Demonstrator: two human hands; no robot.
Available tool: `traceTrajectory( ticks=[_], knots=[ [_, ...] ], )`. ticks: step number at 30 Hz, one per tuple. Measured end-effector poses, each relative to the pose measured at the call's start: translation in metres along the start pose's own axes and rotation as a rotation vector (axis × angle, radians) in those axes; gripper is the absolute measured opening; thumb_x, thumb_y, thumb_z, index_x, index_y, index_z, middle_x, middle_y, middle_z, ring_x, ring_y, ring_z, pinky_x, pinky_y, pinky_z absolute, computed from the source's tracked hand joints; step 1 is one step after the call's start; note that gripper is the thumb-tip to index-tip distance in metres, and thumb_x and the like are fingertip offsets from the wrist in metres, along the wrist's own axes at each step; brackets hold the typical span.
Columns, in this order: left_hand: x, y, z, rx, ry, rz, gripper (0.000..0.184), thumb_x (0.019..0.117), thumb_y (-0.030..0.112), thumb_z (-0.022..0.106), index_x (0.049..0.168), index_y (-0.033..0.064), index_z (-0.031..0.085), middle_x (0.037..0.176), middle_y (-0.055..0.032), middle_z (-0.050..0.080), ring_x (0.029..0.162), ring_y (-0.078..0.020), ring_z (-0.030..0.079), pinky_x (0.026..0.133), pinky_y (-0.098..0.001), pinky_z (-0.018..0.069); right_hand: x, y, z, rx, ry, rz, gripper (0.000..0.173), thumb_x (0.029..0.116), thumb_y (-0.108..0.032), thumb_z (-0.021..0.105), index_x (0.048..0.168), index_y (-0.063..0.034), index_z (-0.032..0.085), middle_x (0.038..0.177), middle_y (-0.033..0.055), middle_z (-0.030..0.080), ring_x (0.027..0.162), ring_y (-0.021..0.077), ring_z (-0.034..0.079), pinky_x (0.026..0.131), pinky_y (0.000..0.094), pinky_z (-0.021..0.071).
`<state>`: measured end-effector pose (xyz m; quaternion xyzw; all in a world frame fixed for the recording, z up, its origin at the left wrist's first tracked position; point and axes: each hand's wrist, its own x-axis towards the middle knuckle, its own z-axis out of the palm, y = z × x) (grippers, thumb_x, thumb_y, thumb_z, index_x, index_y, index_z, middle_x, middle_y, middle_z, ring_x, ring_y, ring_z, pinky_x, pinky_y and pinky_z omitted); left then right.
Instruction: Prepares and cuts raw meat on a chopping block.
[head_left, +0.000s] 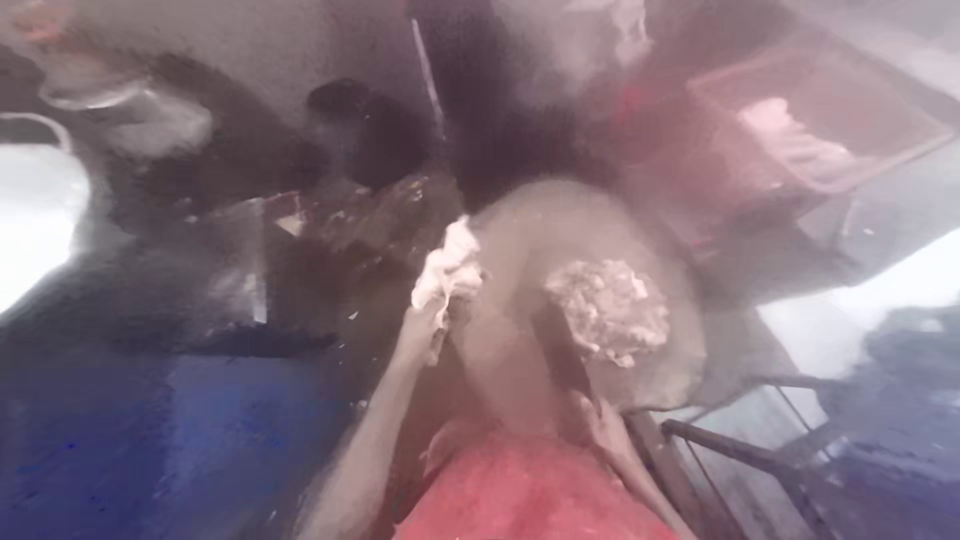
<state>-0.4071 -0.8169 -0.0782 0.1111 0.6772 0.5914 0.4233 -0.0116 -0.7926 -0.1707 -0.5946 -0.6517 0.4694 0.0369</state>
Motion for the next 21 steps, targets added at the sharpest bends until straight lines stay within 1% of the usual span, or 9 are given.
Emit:
traceTrajectory(
  ticks=[3, 5, 8, 11, 14, 16, 17, 18, 21],
  knots=[
    [-0.012, -0.012, -0.017, 0.127, 0.129, 0.058, 0.024, 0.1026, 0.022, 0.060, 0.113, -0.0001, 0.060, 0.073, -0.0038, 0.061, 0.056, -0.0121, 0.056, 0.052, -0.0299, 0.0517, -0.003, -0.012, 0.006, -0.026, -0.009, -0.026, 0.059, 0.1065, -0.047, 0.044, 0.143, -0.0009, 0.053, 0.123, 0.0226, 0.068, 0.114, 0.0334, 0.067, 0.102, 0.0548, 0.0516],
    [-0.006, -0.036, -0.025, 0.299, 0.156, 0.092, 0.036, 0.1019, 0.026, 0.062, 0.123, -0.0023, 0.062, 0.089, -0.0109, 0.068, 0.069, -0.0169, 0.063, 0.065, -0.0373, 0.0571, -0.003, -0.038, 0.005, -0.011, -0.051, -0.091, 0.062, 0.1062, -0.051, 0.039, 0.143, -0.0030, 0.054, 0.124, 0.0196, 0.068, 0.115, 0.0298, 0.067, 0.104, 0.0533, 0.0511],
    [0.001, -0.075, -0.022, 0.703, 0.059, 0.006, 0.049, 0.1033, 0.042, 0.057, 0.133, 0.0029, 0.061, 0.113, -0.0168, 0.071, 0.097, -0.0266, 0.071, 0.090, -0.0504, 0.0575, -0.003, -0.100, -0.008, 0.073, -0.101, -0.293, 0.056, 0.1101, -0.044, 0.029, 0.137, -0.0025, 0.056, 0.101, 0.0119, 0.067, 0.088, 0.0187, 0.066, 0.083, 0.0409, 0.0575],
    [-0.006, -0.091, -0.003, 0.923, 0.028, -0.063, 0.052, 0.1027, 0.047, 0.053, 0.134, 0.0056, 0.063, 0.120, -0.0187, 0.070, 0.110, -0.0345, 0.069, 0.096, -0.0591, 0.0525, -0.006, -0.172, -0.025, 0.328, -0.090, -0.668, 0.074, 0.1054, -0.063, 0.028, 0.127, 0.0016, 0.057, 0.085, -0.0004, 0.061, 0.071, 0.0036, 0.057, 0.067, 0.0248, 0.0537],
    [-0.012, -0.090, 0.001, 0.946, 0.025, -0.124, 0.054, 0.1024, 0.051, 0.052, 0.134, 0.0078, 0.062, 0.120, -0.0171, 0.070, 0.113, -0.0343, 0.068, 0.097, -0.0601, 0.0522, -0.035, -0.220, -0.042, 0.416, -0.056, -0.875, 0.076, 0.0996, -0.070, 0.034, 0.130, -0.0059, 0.059, 0.104, -0.0074, 0.070, 0.096, -0.0048, 0.064, 0.087, 0.0209, 0.0565],
    [-0.011, -0.086, 0.000, 0.963, 0.041, -0.150, 0.054, 0.1012, 0.051, 0.053, 0.132, 0.0078, 0.064, 0.119, -0.0168, 0.071, 0.112, -0.0338, 0.068, 0.096, -0.0595, 0.0526, -0.045, -0.212, -0.036, 0.219, -0.039, -0.822, 0.058, 0.1048, -0.050, 0.047, 0.128, 0.0014, 0.061, 0.111, 0.0006, 0.071, 0.105, 0.0023, 0.066, 0.095, 0.0231, 0.0536],
    [-0.011, -0.085, 0.000, 0.968, 0.049, -0.151, 0.053, 0.1007, 0.051, 0.054, 0.130, 0.0075, 0.064, 0.118, -0.0169, 0.071, 0.112, -0.0339, 0.068, 0.096, -0.0593, 0.0526, -0.042, -0.201, -0.024, 0.032, -0.032, -0.733, 0.046, 0.1026, -0.030, 0.055, 0.125, 0.0080, 0.064, 0.111, 0.0146, 0.072, 0.104, 0.0169, 0.069, 0.096, 0.0341, 0.0543],
    [-0.011, -0.085, 0.000, 0.970, 0.054, -0.140, 0.053, 0.1003, 0.051, 0.055, 0.130, 0.0078, 0.064, 0.117, -0.0167, 0.071, 0.111, -0.0338, 0.068, 0.095, -0.0590, 0.0528, -0.028, -0.184, -0.006, -0.152, -0.084, -0.625, 0.047, 0.1038, -0.029, 0.052, 0.130, 0.0079, 0.062, 0.116, 0.0212, 0.071, 0.109, 0.0256, 0.069, 0.099, 0.0426, 0.0529],
    [-0.005, -0.086, -0.007, 0.969, 0.059, -0.083, 0.054, 0.1019, 0.048, 0.055, 0.140, 0.0088, 0.058, 0.124, -0.0172, 0.069, 0.116, -0.0345, 0.067, 0.099, -0.0586, 0.0513, 0.029, -0.131, 0.036, -0.360, -0.395, -0.297, 0.055, 0.1109, -0.042, 0.033, 0.145, -0.0027, 0.051, 0.130, 0.0213, 0.064, 0.120, 0.0317, 0.064, 0.106, 0.0508, 0.0492]
  ],
)
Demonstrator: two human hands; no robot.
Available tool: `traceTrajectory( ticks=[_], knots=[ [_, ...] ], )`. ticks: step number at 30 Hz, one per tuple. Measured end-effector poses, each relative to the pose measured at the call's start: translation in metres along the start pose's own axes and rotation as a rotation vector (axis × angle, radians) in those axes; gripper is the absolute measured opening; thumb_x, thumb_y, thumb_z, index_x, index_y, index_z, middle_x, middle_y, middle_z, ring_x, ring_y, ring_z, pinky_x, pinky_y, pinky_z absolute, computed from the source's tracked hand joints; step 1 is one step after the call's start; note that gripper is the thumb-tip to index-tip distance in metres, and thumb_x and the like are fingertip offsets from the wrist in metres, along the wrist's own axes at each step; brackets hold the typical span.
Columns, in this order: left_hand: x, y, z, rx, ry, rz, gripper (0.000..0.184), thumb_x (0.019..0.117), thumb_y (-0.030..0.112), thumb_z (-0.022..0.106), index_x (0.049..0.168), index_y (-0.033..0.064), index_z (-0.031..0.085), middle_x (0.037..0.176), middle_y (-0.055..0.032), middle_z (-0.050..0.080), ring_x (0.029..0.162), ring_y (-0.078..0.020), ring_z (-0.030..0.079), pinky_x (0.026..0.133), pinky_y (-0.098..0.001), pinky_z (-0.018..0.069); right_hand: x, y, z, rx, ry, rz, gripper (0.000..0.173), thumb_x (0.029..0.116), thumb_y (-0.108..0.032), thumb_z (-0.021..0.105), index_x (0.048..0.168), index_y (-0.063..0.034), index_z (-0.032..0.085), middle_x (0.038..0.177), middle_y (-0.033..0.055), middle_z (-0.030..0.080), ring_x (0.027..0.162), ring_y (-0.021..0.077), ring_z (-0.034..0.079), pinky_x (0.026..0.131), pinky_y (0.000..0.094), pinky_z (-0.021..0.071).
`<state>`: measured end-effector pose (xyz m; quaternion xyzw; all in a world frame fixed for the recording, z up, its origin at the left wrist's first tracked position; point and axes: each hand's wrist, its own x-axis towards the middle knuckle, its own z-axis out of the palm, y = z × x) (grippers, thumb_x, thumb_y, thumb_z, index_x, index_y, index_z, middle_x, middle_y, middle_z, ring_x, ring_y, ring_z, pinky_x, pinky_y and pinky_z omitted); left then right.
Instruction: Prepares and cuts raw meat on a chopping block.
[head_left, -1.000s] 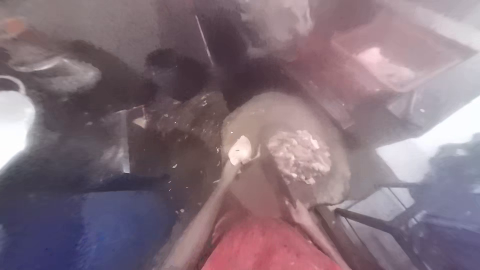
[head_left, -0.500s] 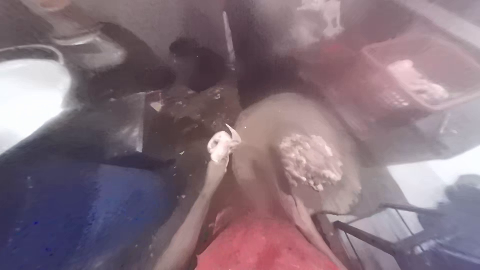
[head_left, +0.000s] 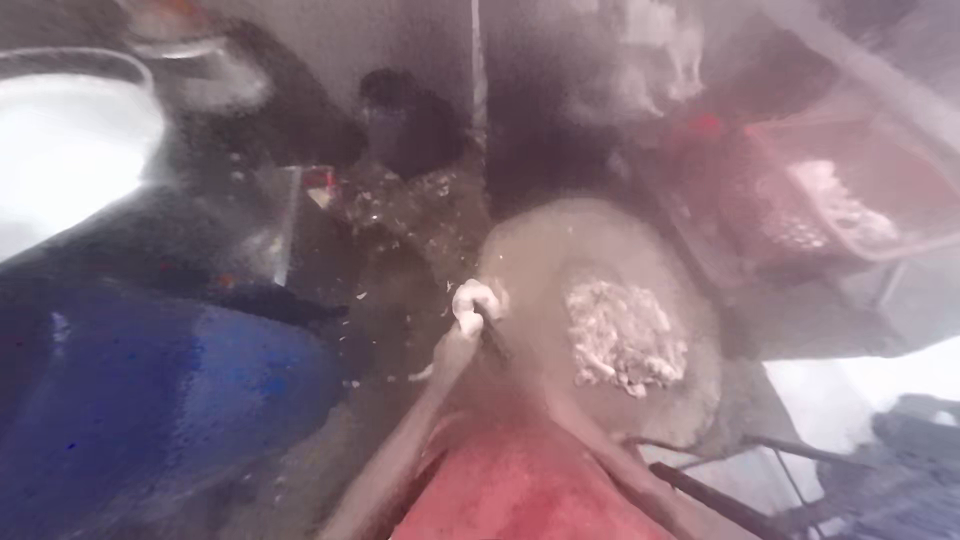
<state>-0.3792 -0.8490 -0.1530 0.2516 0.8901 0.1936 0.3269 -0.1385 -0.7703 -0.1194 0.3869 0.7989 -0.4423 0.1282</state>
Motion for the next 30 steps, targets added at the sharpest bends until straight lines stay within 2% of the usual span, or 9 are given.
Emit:
traceTrajectory(
  ticks=[3, 6, 12, 17, 20, 24, 26, 27, 30],
  knots=[
    [0.004, 0.000, -0.021, -0.066, -0.009, 0.025, 0.055, 0.0993, 0.049, 0.060, 0.138, 0.0094, 0.059, 0.120, -0.0161, 0.071, 0.109, -0.0322, 0.069, 0.097, -0.0579, 0.0532, -0.004, 0.019, -0.001, 0.017, -0.090, 0.066, 0.053, 0.1111, -0.042, 0.034, 0.140, -0.0040, 0.055, 0.122, 0.0209, 0.067, 0.113, 0.0331, 0.066, 0.101, 0.0530, 0.0512],
    [-0.014, 0.008, -0.041, -0.314, -0.113, 0.134, 0.050, 0.0957, 0.044, 0.068, 0.127, 0.0056, 0.065, 0.101, -0.0116, 0.072, 0.083, -0.0215, 0.071, 0.080, -0.0459, 0.0600, -0.037, 0.026, -0.008, 0.135, -0.057, 0.057, 0.047, 0.1113, -0.038, 0.035, 0.134, -0.0043, 0.058, 0.113, 0.0175, 0.068, 0.104, 0.0280, 0.067, 0.096, 0.0483, 0.0536],
    [-0.034, 0.017, -0.061, -0.835, -0.623, 0.051, 0.019, 0.1001, 0.024, 0.062, 0.113, 0.0098, 0.061, 0.075, 0.0021, 0.063, 0.057, -0.0063, 0.058, 0.052, -0.0229, 0.0514, -0.071, -0.006, -0.037, 0.115, 0.071, 0.016, 0.055, 0.1095, -0.049, 0.033, 0.137, -0.0063, 0.056, 0.108, 0.0151, 0.069, 0.097, 0.0271, 0.069, 0.089, 0.0505, 0.0569],
    [0.012, -0.010, 0.002, -0.632, -0.585, -0.134, 0.025, 0.1014, 0.031, 0.061, 0.111, 0.0079, 0.062, 0.072, 0.0005, 0.058, 0.055, -0.0083, 0.054, 0.052, -0.0253, 0.0485, -0.019, 0.033, 0.001, -0.062, 0.049, 0.105, 0.059, 0.1083, -0.053, 0.032, 0.138, -0.0094, 0.057, 0.113, 0.0175, 0.071, 0.103, 0.0338, 0.070, 0.092, 0.0578, 0.0548],
    [0.017, -0.011, -0.005, -0.517, -0.511, -0.028, 0.032, 0.0997, 0.034, 0.064, 0.114, 0.0056, 0.064, 0.078, -0.0014, 0.061, 0.059, -0.0097, 0.054, 0.056, -0.0289, 0.0503, -0.006, 0.019, -0.022, 0.042, 0.002, 0.081, 0.054, 0.1100, -0.046, 0.035, 0.139, -0.0067, 0.058, 0.122, 0.0190, 0.068, 0.113, 0.0327, 0.067, 0.101, 0.0549, 0.0510],
    [0.018, -0.010, -0.025, -0.400, -0.498, 0.121, 0.040, 0.1002, 0.040, 0.063, 0.119, 0.0050, 0.066, 0.094, -0.0064, 0.067, 0.075, -0.0129, 0.062, 0.072, -0.0361, 0.0560, -0.037, -0.035, -0.056, 0.245, 0.224, -0.274, 0.064, 0.1093, -0.050, 0.028, 0.141, -0.0018, 0.056, 0.120, 0.0144, 0.069, 0.108, 0.0173, 0.067, 0.098, 0.0385, 0.0546],
    [0.020, -0.008, -0.027, -0.331, -0.499, 0.072, 0.044, 0.0986, 0.042, 0.064, 0.117, 0.0029, 0.065, 0.090, -0.0078, 0.065, 0.072, -0.0146, 0.060, 0.070, -0.0385, 0.0545, -0.047, -0.063, -0.060, 0.406, 0.382, -0.531, 0.083, 0.1028, -0.068, 0.024, 0.127, 0.0027, 0.060, 0.097, 0.0053, 0.067, 0.085, 0.0039, 0.062, 0.079, 0.0258, 0.0559],
    [0.019, -0.005, -0.028, -0.325, -0.499, 0.050, 0.041, 0.0991, 0.041, 0.064, 0.115, 0.0030, 0.065, 0.086, -0.0061, 0.063, 0.067, -0.0131, 0.058, 0.066, -0.0361, 0.0531, -0.050, -0.070, -0.057, 0.446, 0.429, -0.604, 0.086, 0.0998, -0.072, 0.025, 0.122, 0.0035, 0.061, 0.097, 0.0028, 0.068, 0.087, -0.0002, 0.063, 0.080, 0.0226, 0.0562],
    [0.015, -0.001, -0.029, -0.364, -0.479, 0.048, 0.029, 0.0984, 0.032, 0.066, 0.107, 0.0044, 0.064, 0.077, -0.0014, 0.060, 0.059, -0.0091, 0.054, 0.057, -0.0297, 0.0501, -0.024, -0.031, -0.026, 0.201, 0.428, -0.540, 0.072, 0.1066, -0.058, 0.031, 0.121, 0.0044, 0.064, 0.105, 0.0129, 0.072, 0.096, 0.0116, 0.070, 0.089, 0.0311, 0.0582]
  ],
)
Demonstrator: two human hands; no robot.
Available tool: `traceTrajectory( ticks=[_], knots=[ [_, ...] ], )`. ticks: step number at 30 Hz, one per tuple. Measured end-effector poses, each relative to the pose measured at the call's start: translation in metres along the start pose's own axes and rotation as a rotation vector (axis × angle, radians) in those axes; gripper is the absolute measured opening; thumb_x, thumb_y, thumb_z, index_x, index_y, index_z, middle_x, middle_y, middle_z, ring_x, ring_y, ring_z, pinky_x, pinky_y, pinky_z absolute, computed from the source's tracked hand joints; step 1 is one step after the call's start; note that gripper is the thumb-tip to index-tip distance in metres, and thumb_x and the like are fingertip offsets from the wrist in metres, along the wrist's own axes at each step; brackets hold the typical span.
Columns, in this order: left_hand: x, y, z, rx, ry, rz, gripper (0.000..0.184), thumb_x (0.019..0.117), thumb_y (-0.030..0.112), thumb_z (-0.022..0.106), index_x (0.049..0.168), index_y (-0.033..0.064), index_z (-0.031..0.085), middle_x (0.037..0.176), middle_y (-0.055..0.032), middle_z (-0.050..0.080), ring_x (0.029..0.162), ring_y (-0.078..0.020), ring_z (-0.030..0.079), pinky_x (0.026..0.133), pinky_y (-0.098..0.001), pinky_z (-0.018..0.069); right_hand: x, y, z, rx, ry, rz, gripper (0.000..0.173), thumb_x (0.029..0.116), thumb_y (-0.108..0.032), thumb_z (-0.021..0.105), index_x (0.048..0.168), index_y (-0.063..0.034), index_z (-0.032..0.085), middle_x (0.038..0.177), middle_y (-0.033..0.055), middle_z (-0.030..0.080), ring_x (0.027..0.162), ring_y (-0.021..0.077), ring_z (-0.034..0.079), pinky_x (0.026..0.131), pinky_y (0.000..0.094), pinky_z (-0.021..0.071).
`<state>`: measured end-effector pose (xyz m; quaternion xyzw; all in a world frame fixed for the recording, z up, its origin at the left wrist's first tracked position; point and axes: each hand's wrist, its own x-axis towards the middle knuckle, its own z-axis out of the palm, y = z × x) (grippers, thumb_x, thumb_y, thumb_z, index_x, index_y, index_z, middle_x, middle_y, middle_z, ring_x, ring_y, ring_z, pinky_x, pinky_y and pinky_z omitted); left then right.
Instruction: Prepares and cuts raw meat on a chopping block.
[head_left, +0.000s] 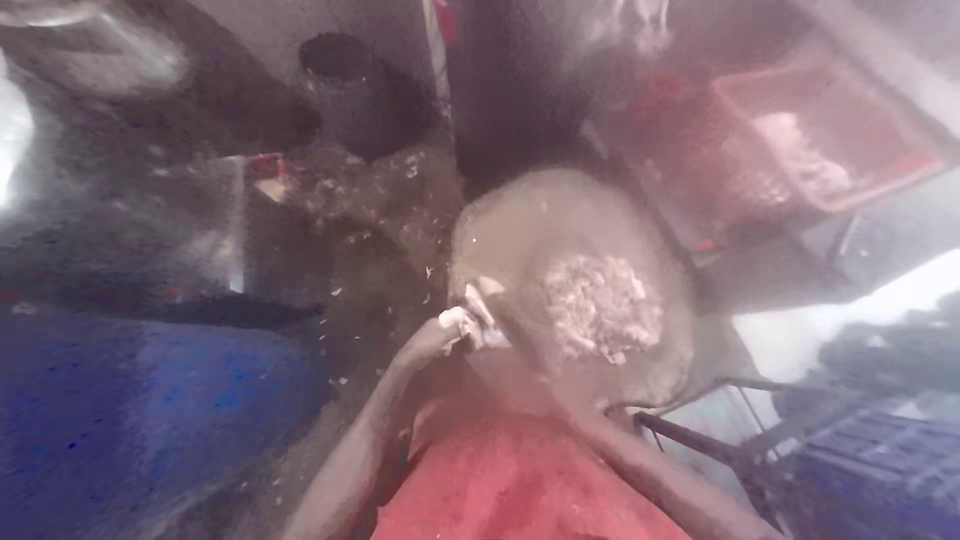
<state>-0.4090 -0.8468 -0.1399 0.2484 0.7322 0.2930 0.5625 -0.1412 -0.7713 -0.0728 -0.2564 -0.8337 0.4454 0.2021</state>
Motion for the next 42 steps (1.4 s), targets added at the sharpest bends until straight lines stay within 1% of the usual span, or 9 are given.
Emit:
traceTrajectory(
  ticks=[4, 10, 14, 20, 27, 30, 33, 37, 42],
  knots=[
    [-0.015, -0.023, -0.002, 0.139, -0.116, 0.046, 0.043, 0.1005, 0.042, 0.062, 0.119, 0.0032, 0.066, 0.088, -0.0095, 0.066, 0.069, -0.0166, 0.061, 0.070, -0.0398, 0.0556, 0.014, 0.068, 0.012, -0.302, -0.490, 0.559, 0.060, 0.1087, -0.052, 0.033, 0.143, -0.0081, 0.055, 0.130, 0.0201, 0.065, 0.121, 0.0354, 0.063, 0.105, 0.0581, 0.0479],
    [-0.057, -0.102, 0.021, -0.018, -0.108, -0.103, 0.043, 0.0975, 0.038, 0.065, 0.125, 0.0048, 0.063, 0.097, -0.0100, 0.070, 0.081, -0.0182, 0.067, 0.076, -0.0419, 0.0581, 0.015, 0.015, -0.009, -0.089, -0.292, 0.596, 0.052, 0.1100, -0.045, 0.035, 0.140, -0.0069, 0.053, 0.111, 0.0159, 0.068, 0.099, 0.0266, 0.068, 0.090, 0.0479, 0.0563],
    [-0.064, -0.118, 0.036, -0.232, -0.062, -0.120, 0.038, 0.0976, 0.031, 0.067, 0.125, 0.0050, 0.061, 0.091, -0.0059, 0.070, 0.073, -0.0136, 0.067, 0.068, -0.0349, 0.0590, -0.002, 0.000, 0.004, 0.106, -0.238, 0.634, 0.051, 0.1105, -0.034, 0.036, 0.144, 0.0014, 0.050, 0.120, 0.0212, 0.066, 0.107, 0.0279, 0.066, 0.097, 0.0459, 0.0531],
    [-0.094, -0.018, -0.019, -0.206, -0.003, 0.154, 0.043, 0.0960, 0.034, 0.069, 0.128, 0.0061, 0.061, 0.092, -0.0021, 0.071, 0.070, -0.0100, 0.066, 0.062, -0.0286, 0.0584, -0.030, 0.066, 0.027, -0.139, -0.494, 0.697, 0.060, 0.1084, -0.053, 0.033, 0.135, -0.0055, 0.057, 0.114, 0.0207, 0.068, 0.106, 0.0343, 0.068, 0.094, 0.0567, 0.0534],
    [0.003, 0.149, 0.003, 1.035, 0.305, 0.619, 0.030, 0.0943, 0.027, 0.070, 0.115, 0.0055, 0.069, 0.109, -0.0169, 0.070, 0.106, -0.0373, 0.066, 0.098, -0.0590, 0.0485, -0.038, 0.078, 0.028, -0.257, -0.607, 0.617, 0.046, 0.1052, -0.040, 0.050, 0.144, -0.0158, 0.054, 0.123, 0.0201, 0.068, 0.114, 0.0395, 0.066, 0.097, 0.0633, 0.0505],
    [0.070, 0.162, 0.025, 1.046, 0.203, 0.714, 0.029, 0.0989, 0.031, 0.064, 0.124, 0.0187, 0.071, 0.122, -0.0078, 0.070, 0.117, -0.0290, 0.065, 0.101, -0.0574, 0.0509, -0.046, 0.090, 0.022, -0.283, -0.618, 0.503, 0.048, 0.1018, -0.037, 0.057, 0.147, -0.0234, 0.051, 0.122, 0.0179, 0.069, 0.113, 0.0399, 0.066, 0.095, 0.0654, 0.0512],
    [0.098, 0.152, 0.047, 1.016, 0.219, 0.487, 0.039, 0.0964, 0.047, 0.064, 0.117, 0.0155, 0.073, 0.114, -0.0117, 0.072, 0.110, -0.0325, 0.067, 0.093, -0.0619, 0.0524, -0.053, 0.091, 0.023, -0.286, -0.538, 0.412, 0.044, 0.0994, -0.038, 0.061, 0.139, -0.0206, 0.058, 0.114, 0.0166, 0.071, 0.106, 0.0390, 0.068, 0.090, 0.0646, 0.0532],
    [0.084, 0.152, 0.066, 0.617, 0.228, 0.380, 0.042, 0.0937, 0.039, 0.072, 0.128, 0.0144, 0.067, 0.115, -0.0116, 0.071, 0.105, -0.0253, 0.069, 0.091, -0.0505, 0.0576, -0.038, 0.067, 0.014, -0.217, -0.516, 0.558, 0.041, 0.1013, -0.029, 0.061, 0.139, -0.0136, 0.062, 0.130, 0.0206, 0.066, 0.122, 0.0414, 0.061, 0.103, 0.0628, 0.0459],
    [0.003, 0.159, 0.048, 0.835, 0.166, 0.446, 0.043, 0.1057, 0.032, 0.053, 0.146, 0.0180, 0.057, 0.126, -0.0159, 0.070, 0.115, -0.0322, 0.067, 0.100, -0.0567, 0.0501, -0.030, 0.065, -0.027, 0.010, -0.604, 0.539, 0.055, 0.1050, -0.045, 0.054, 0.146, -0.0073, 0.054, 0.134, 0.0229, 0.063, 0.126, 0.0383, 0.060, 0.110, 0.0565, 0.0422]
  ],
)
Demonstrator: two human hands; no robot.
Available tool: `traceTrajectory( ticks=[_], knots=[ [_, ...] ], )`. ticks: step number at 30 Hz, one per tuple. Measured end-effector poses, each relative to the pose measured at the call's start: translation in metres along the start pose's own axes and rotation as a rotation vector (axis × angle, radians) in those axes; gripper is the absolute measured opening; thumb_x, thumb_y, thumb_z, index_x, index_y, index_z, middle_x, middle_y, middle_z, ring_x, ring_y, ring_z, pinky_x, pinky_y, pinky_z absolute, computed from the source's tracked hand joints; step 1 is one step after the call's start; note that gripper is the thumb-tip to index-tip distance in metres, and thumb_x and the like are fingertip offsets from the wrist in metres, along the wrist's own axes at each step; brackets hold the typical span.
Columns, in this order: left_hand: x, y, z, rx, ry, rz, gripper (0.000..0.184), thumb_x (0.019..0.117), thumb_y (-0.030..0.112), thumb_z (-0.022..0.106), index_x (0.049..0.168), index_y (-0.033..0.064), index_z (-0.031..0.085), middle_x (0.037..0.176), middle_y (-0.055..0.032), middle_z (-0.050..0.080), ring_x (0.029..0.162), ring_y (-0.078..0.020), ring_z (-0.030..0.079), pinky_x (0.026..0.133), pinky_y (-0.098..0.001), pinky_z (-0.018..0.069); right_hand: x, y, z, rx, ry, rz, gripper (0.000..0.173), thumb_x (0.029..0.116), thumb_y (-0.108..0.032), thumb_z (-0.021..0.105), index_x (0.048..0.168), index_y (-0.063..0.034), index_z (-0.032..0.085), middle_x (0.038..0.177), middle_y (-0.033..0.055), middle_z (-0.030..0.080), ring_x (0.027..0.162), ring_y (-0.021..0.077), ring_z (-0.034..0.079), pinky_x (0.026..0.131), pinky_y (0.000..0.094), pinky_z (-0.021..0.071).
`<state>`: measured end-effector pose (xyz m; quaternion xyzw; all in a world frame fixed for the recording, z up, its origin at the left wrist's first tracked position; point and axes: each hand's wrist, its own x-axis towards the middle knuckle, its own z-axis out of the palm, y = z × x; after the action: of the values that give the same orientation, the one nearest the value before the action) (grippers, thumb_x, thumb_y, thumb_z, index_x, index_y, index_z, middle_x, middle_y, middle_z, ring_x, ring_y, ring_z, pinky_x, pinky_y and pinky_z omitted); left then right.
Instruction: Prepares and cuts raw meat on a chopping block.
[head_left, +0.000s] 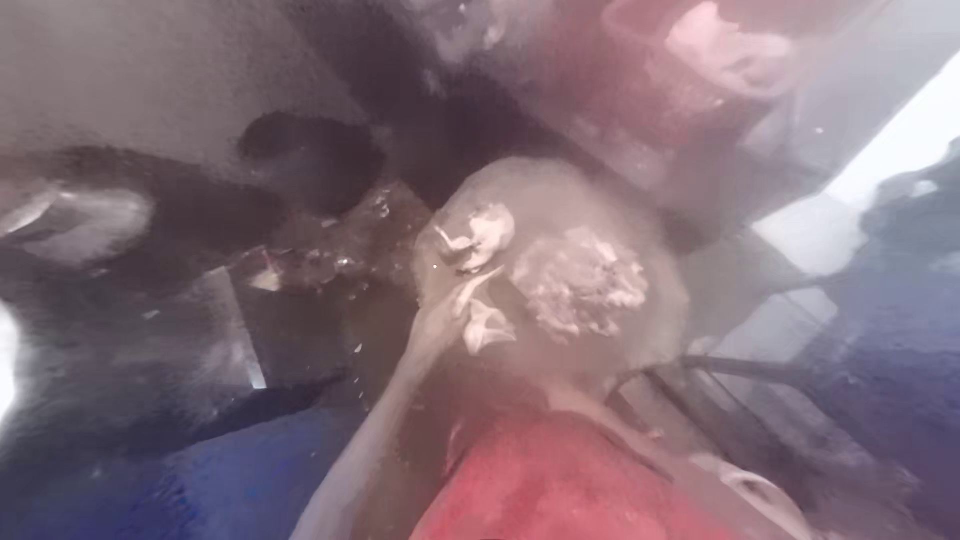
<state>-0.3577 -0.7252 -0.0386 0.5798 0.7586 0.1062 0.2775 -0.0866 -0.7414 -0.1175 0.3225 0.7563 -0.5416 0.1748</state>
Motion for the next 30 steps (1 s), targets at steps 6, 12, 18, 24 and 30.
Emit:
traceTrajectory(
  ticks=[6, 12, 18, 24, 30],
  knots=[
    [-0.066, -0.064, 0.023, -0.585, 0.321, -0.185, 0.039, 0.0990, 0.021, 0.062, 0.132, 0.0016, 0.058, 0.120, -0.0117, 0.067, 0.104, -0.0145, 0.067, 0.092, -0.0340, 0.0571, 0.014, 0.035, 0.019, 0.466, 0.277, 0.258, 0.054, 0.1093, -0.051, 0.034, 0.133, -0.0076, 0.055, 0.092, 0.0117, 0.063, 0.075, 0.0214, 0.063, 0.069, 0.0418, 0.0555],
    [-0.070, -0.125, 0.114, -0.681, 0.196, -0.438, 0.045, 0.1023, 0.028, 0.059, 0.139, 0.0034, 0.052, 0.113, -0.0159, 0.068, 0.092, -0.0230, 0.070, 0.083, -0.0436, 0.0599, -0.008, -0.042, -0.032, 0.306, 0.611, -0.096, 0.051, 0.1105, -0.033, 0.031, 0.147, -0.0017, 0.046, 0.106, 0.0109, 0.066, 0.088, 0.0156, 0.066, 0.082, 0.0351, 0.0573],
    [-0.073, -0.123, 0.113, -0.723, 0.235, -0.431, 0.046, 0.1035, 0.026, 0.057, 0.143, 0.0036, 0.049, 0.111, -0.0165, 0.069, 0.089, -0.0226, 0.071, 0.082, -0.0425, 0.0601, -0.026, -0.145, -0.019, 0.541, 0.783, -0.669, 0.076, 0.0977, -0.067, 0.045, 0.134, -0.0006, 0.052, 0.110, -0.0042, 0.068, 0.102, -0.0022, 0.064, 0.092, 0.0221, 0.0552],
    [-0.077, -0.135, 0.118, -0.765, 0.226, -0.428, 0.037, 0.1037, 0.022, 0.057, 0.136, 0.0047, 0.054, 0.110, -0.0138, 0.068, 0.087, -0.0205, 0.069, 0.079, -0.0402, 0.0595, 0.073, -0.019, 0.040, -0.026, 0.225, 0.055, 0.056, 0.1096, -0.048, 0.035, 0.140, -0.0043, 0.054, 0.120, 0.0202, 0.067, 0.110, 0.0309, 0.067, 0.098, 0.0522, 0.0526],
    [-0.080, -0.164, 0.127, -0.986, 0.227, -0.435, 0.031, 0.1051, 0.018, 0.054, 0.131, 0.0014, 0.057, 0.102, -0.0099, 0.069, 0.081, -0.0147, 0.065, 0.074, -0.0333, 0.0567, 0.025, -0.090, 0.009, 0.161, 0.329, -0.028, 0.051, 0.1110, -0.041, 0.031, 0.145, -0.0073, 0.051, 0.107, 0.0139, 0.067, 0.094, 0.0221, 0.067, 0.088, 0.0435, 0.0566]
  ],
)
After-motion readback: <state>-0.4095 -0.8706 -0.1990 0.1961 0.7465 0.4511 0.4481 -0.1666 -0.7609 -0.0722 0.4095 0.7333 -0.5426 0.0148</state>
